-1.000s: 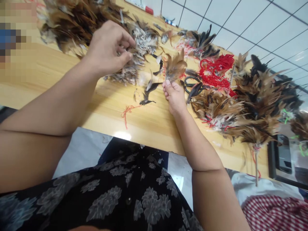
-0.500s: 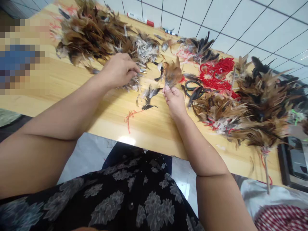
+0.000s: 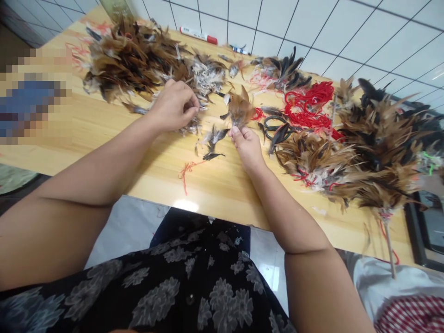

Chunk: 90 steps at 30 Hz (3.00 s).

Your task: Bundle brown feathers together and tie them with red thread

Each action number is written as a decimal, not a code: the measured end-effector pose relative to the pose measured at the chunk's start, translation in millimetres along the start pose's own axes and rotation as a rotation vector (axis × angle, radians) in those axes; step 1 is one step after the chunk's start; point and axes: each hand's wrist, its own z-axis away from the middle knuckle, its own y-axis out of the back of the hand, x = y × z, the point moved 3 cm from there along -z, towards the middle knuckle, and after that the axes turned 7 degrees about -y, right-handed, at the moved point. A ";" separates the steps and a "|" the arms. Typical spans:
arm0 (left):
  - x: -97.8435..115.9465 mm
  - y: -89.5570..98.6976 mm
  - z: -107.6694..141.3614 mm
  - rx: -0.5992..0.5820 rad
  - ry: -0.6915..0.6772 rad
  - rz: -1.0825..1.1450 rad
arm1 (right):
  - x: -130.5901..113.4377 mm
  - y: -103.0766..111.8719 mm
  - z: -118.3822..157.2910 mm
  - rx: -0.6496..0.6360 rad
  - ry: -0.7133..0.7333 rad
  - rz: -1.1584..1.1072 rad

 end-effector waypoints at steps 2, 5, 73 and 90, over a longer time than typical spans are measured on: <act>9.5 2.1 2.0 0.023 -0.049 0.042 | 1.8 0.9 -0.9 -0.005 0.012 0.004; 31.1 3.0 7.4 -0.010 -0.110 0.089 | 5.1 2.6 -2.5 -0.012 0.023 0.020; 116.6 -29.1 13.2 -0.199 0.205 0.934 | -6.8 -3.1 6.3 -0.271 0.116 0.104; 9.2 9.0 7.8 -0.042 0.074 0.063 | -6.5 -4.8 1.4 -0.096 -0.035 0.028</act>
